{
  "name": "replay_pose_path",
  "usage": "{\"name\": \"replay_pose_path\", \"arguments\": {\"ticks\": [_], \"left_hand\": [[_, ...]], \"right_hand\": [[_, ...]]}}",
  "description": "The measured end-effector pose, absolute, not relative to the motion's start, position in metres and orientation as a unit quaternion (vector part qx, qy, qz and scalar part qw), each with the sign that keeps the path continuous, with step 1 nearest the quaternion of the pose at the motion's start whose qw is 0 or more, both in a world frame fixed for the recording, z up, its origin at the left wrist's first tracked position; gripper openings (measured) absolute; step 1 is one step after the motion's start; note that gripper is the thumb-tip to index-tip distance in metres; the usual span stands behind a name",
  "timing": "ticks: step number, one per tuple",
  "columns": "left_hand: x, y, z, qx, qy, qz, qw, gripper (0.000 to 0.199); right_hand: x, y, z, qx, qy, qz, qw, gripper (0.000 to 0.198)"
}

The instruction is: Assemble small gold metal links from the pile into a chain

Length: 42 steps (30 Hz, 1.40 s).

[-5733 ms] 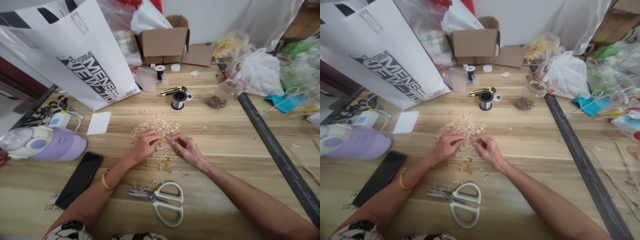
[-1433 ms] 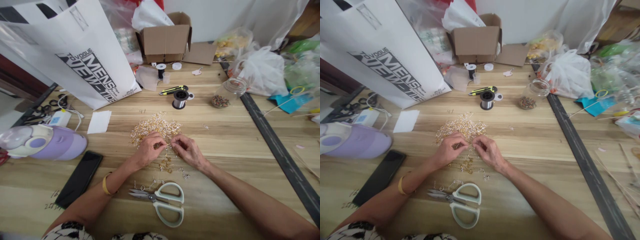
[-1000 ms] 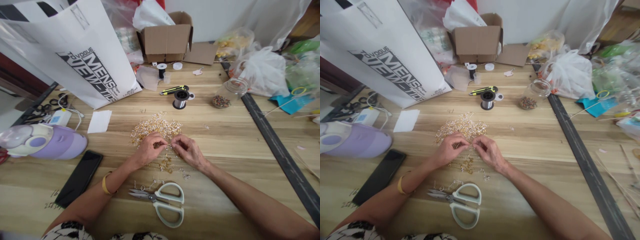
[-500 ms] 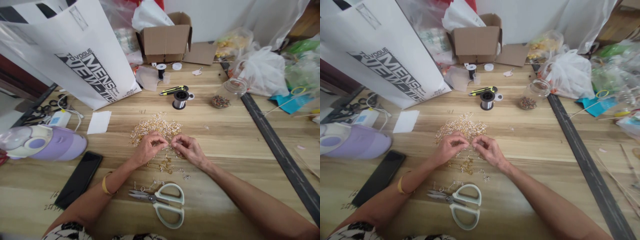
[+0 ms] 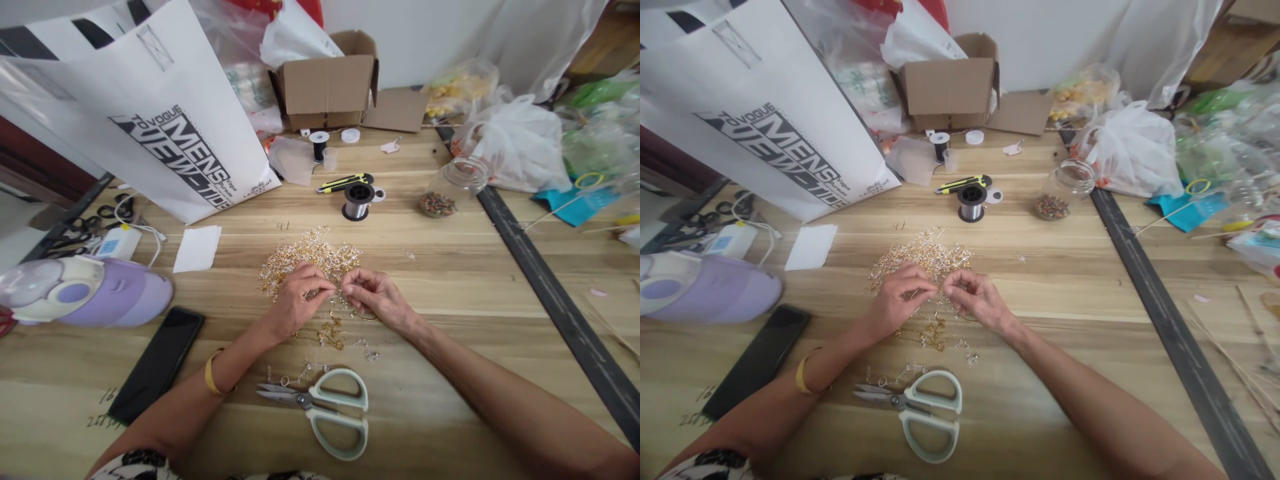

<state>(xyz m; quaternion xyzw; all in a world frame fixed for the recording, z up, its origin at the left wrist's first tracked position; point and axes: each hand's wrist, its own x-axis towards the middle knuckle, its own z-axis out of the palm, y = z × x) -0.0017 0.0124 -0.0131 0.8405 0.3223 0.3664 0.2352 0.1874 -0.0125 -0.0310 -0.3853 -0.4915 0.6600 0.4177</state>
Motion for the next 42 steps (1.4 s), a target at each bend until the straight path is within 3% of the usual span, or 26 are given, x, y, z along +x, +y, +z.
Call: {"name": "replay_pose_path", "arguments": {"ticks": [9, 18, 27, 42], "left_hand": [[-0.008, 0.013, -0.018, 0.883, 0.279, 0.363, 0.105, 0.005], [-0.012, 0.015, -0.017, 0.912, 0.241, 0.328, 0.058, 0.010], [-0.012, 0.018, -0.015, 0.907, 0.220, 0.335, 0.132, 0.009], [-0.007, 0.020, -0.013, 0.827, 0.318, 0.351, 0.303, 0.014]], "right_hand": [[0.187, -0.012, -0.029, -0.390, -0.488, 0.665, 0.409, 0.024], [0.188, -0.012, -0.032, -0.384, -0.513, 0.658, 0.396, 0.020], [0.189, -0.011, -0.033, -0.388, -0.506, 0.668, 0.384, 0.021], [0.185, -0.013, -0.034, -0.398, -0.493, 0.649, 0.420, 0.023]]}}
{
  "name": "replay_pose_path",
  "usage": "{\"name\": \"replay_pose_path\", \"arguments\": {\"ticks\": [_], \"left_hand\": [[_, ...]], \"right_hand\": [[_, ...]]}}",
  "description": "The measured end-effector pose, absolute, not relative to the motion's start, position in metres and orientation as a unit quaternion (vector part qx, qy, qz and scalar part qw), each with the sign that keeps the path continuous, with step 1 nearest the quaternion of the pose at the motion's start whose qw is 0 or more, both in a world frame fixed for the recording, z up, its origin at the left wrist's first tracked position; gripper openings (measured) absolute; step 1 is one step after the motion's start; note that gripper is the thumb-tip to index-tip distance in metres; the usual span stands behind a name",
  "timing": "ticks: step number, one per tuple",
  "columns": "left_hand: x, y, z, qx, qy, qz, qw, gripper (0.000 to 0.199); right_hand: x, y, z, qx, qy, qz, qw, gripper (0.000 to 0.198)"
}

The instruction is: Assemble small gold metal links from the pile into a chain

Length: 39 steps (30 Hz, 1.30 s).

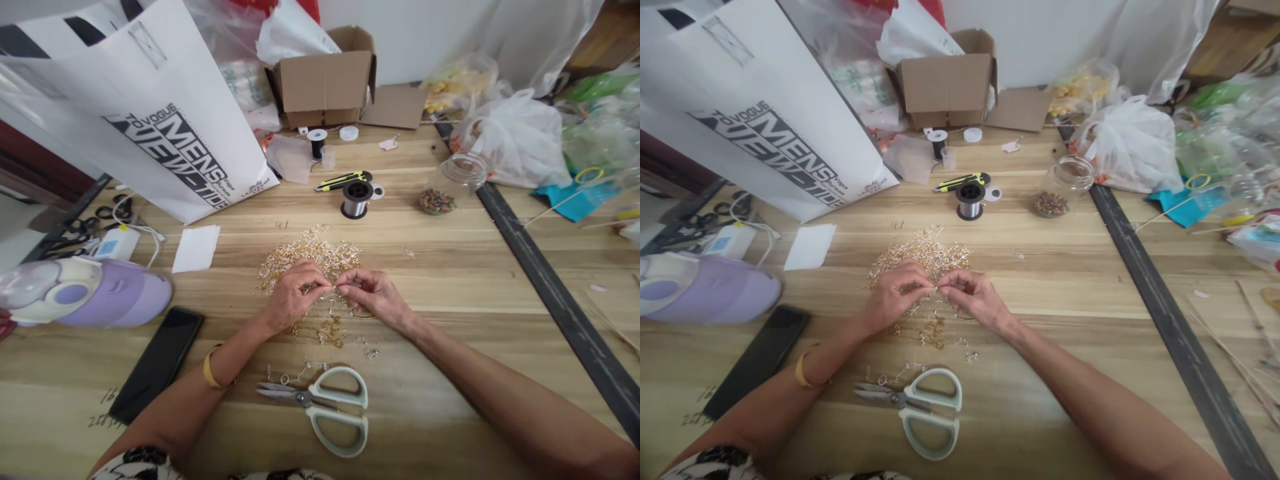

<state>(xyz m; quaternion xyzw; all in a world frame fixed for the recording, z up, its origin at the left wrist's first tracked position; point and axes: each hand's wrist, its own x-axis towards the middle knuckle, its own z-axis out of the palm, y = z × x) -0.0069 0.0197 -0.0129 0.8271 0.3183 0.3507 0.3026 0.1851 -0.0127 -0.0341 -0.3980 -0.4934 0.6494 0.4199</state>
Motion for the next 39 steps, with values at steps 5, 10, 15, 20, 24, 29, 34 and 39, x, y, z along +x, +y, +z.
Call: {"name": "replay_pose_path", "arguments": {"ticks": [5, 10, 15, 20, 24, 29, 34, 39], "left_hand": [[-0.0056, 0.0189, -0.0126, 0.829, 0.318, 0.345, 0.303, 0.014], [-0.0042, 0.0170, -0.0134, 0.828, 0.319, 0.343, 0.309, 0.015], [-0.0030, 0.0159, -0.0135, 0.822, 0.324, 0.336, 0.326, 0.013], [-0.0013, 0.0157, -0.0137, 0.822, 0.333, 0.337, 0.316, 0.012], [0.0003, 0.0147, -0.0150, 0.818, 0.332, 0.345, 0.319, 0.013], [0.0016, 0.0134, -0.0165, 0.810, 0.323, 0.361, 0.329, 0.010], [0.0003, 0.0139, -0.0166, 0.806, 0.316, 0.364, 0.345, 0.010], [-0.0019, 0.0153, -0.0145, 0.802, 0.316, 0.354, 0.363, 0.010]], "right_hand": [[0.1840, -0.0132, -0.0316, -0.395, -0.502, 0.646, 0.418, 0.025], [0.1844, -0.0132, -0.0310, -0.387, -0.525, 0.637, 0.411, 0.020], [0.1851, -0.0131, -0.0315, -0.377, -0.536, 0.637, 0.406, 0.019], [0.1851, -0.0131, -0.0306, -0.378, -0.528, 0.644, 0.403, 0.021], [0.1846, -0.0131, -0.0297, -0.377, -0.531, 0.643, 0.404, 0.020], [0.1841, -0.0126, -0.0277, -0.381, -0.534, 0.644, 0.395, 0.021], [0.1850, -0.0123, -0.0284, -0.377, -0.539, 0.644, 0.391, 0.021], [0.1868, -0.0120, -0.0300, -0.375, -0.539, 0.648, 0.385, 0.020]]}}
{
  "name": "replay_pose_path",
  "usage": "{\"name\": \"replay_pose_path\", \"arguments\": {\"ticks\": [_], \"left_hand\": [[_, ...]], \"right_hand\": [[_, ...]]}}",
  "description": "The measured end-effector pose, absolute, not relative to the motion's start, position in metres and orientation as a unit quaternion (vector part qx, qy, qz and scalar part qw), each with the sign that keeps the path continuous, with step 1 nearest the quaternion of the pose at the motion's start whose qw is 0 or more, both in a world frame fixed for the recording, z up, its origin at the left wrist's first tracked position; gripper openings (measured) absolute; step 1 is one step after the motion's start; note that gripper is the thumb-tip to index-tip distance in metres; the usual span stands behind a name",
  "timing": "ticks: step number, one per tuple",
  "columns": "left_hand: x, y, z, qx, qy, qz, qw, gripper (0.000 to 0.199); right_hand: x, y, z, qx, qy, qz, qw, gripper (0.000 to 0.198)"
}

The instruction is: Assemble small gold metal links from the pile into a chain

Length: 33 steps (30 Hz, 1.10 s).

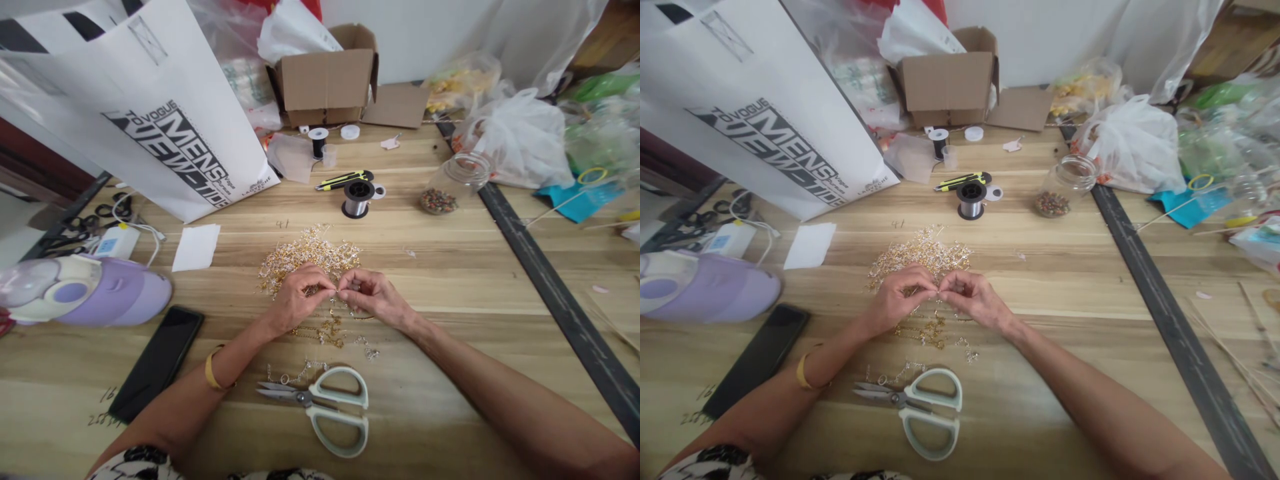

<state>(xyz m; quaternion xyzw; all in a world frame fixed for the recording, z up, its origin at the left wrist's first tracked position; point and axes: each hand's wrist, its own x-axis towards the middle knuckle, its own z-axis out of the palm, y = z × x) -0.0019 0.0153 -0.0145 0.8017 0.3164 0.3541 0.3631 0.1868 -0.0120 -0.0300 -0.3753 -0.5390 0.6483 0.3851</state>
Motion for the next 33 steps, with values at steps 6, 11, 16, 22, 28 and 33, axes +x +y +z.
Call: {"name": "replay_pose_path", "arguments": {"ticks": [6, 11, 16, 22, 28, 33], "left_hand": [[0.000, 0.013, -0.016, 0.803, 0.314, 0.376, 0.340, 0.012], [0.002, 0.011, -0.018, 0.826, 0.285, 0.409, 0.263, 0.010], [-0.003, 0.011, -0.023, 0.866, 0.230, 0.419, 0.149, 0.007], [-0.009, 0.012, -0.025, 0.889, 0.197, 0.403, 0.088, 0.012], [-0.010, 0.016, -0.024, 0.889, 0.181, 0.402, 0.125, 0.012], [-0.012, 0.018, -0.023, 0.891, 0.182, 0.393, 0.136, 0.011]], "right_hand": [[0.188, -0.011, -0.027, -0.388, -0.532, 0.658, 0.365, 0.021], [0.191, -0.010, -0.024, -0.383, -0.530, 0.669, 0.353, 0.022], [0.193, -0.010, -0.023, -0.377, -0.530, 0.680, 0.338, 0.023], [0.193, -0.010, -0.023, -0.375, -0.529, 0.688, 0.326, 0.020], [0.193, -0.011, -0.023, -0.371, -0.540, 0.681, 0.327, 0.017], [0.193, -0.010, -0.023, -0.365, -0.537, 0.687, 0.326, 0.019]]}}
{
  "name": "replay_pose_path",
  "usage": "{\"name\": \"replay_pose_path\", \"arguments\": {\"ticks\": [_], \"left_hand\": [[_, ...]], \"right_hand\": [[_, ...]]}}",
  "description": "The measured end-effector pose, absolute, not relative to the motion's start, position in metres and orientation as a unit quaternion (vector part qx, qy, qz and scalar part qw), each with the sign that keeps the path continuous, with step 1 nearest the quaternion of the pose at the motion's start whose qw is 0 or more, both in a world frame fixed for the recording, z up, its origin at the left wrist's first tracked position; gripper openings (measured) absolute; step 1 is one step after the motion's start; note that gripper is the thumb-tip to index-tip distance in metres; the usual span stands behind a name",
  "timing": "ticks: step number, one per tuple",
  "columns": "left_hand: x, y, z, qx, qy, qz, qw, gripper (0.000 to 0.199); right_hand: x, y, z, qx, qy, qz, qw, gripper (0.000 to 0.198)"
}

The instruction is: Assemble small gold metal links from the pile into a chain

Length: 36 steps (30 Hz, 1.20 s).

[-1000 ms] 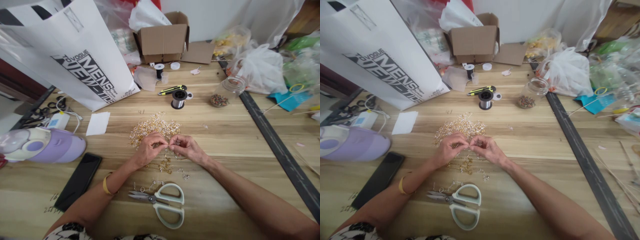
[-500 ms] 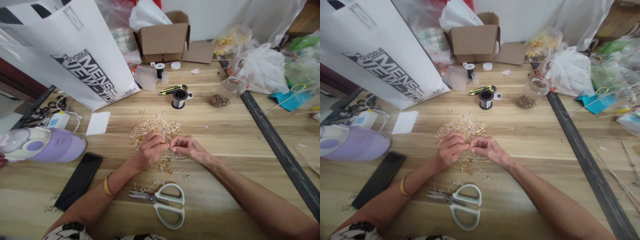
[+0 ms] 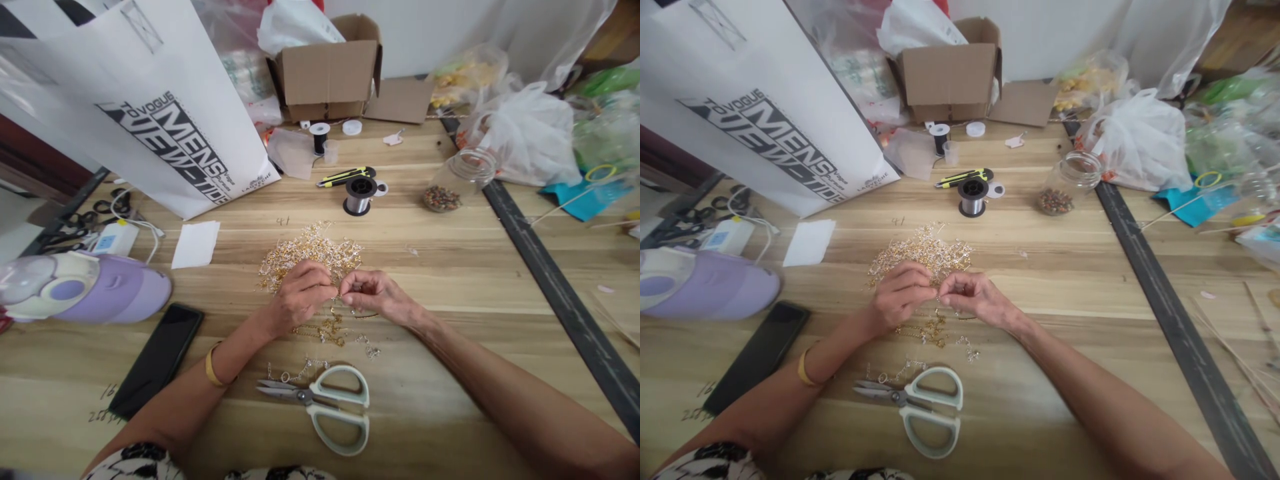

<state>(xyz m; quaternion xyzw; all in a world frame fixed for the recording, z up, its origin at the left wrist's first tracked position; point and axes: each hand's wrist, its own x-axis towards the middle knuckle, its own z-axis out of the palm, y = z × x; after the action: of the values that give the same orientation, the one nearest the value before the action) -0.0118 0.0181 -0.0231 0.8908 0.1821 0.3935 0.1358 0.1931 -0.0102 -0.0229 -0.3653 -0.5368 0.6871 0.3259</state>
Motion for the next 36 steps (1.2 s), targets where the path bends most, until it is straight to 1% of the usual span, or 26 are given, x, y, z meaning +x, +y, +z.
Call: {"name": "replay_pose_path", "arguments": {"ticks": [6, 13, 17, 20, 24, 28, 32, 36], "left_hand": [[-0.012, 0.019, -0.019, 0.894, 0.190, 0.374, 0.159, 0.006], [-0.013, 0.020, -0.018, 0.895, 0.179, 0.361, 0.190, 0.006], [-0.014, 0.020, -0.017, 0.902, 0.172, 0.351, 0.186, 0.006], [-0.015, 0.019, -0.018, 0.912, 0.164, 0.332, 0.177, 0.009], [-0.016, 0.017, -0.021, 0.922, 0.153, 0.330, 0.136, 0.012], [-0.016, 0.016, -0.018, 0.932, 0.144, 0.314, 0.109, 0.009], [-0.016, 0.017, -0.011, 0.937, 0.157, 0.293, 0.111, 0.008], [-0.016, 0.018, -0.007, 0.937, 0.175, 0.270, 0.137, 0.009]], "right_hand": [[0.195, -0.010, -0.022, -0.363, -0.549, 0.683, 0.316, 0.018], [0.197, -0.009, -0.023, -0.348, -0.553, 0.689, 0.312, 0.019], [0.196, -0.009, -0.023, -0.341, -0.554, 0.692, 0.312, 0.017], [0.195, -0.010, -0.021, -0.342, -0.555, 0.696, 0.302, 0.019], [0.195, -0.010, -0.020, -0.344, -0.563, 0.693, 0.290, 0.020], [0.196, -0.009, -0.024, -0.335, -0.569, 0.696, 0.282, 0.017], [0.197, -0.009, -0.025, -0.343, -0.576, 0.688, 0.276, 0.016], [0.197, -0.008, -0.023, -0.351, -0.574, 0.690, 0.268, 0.018]]}}
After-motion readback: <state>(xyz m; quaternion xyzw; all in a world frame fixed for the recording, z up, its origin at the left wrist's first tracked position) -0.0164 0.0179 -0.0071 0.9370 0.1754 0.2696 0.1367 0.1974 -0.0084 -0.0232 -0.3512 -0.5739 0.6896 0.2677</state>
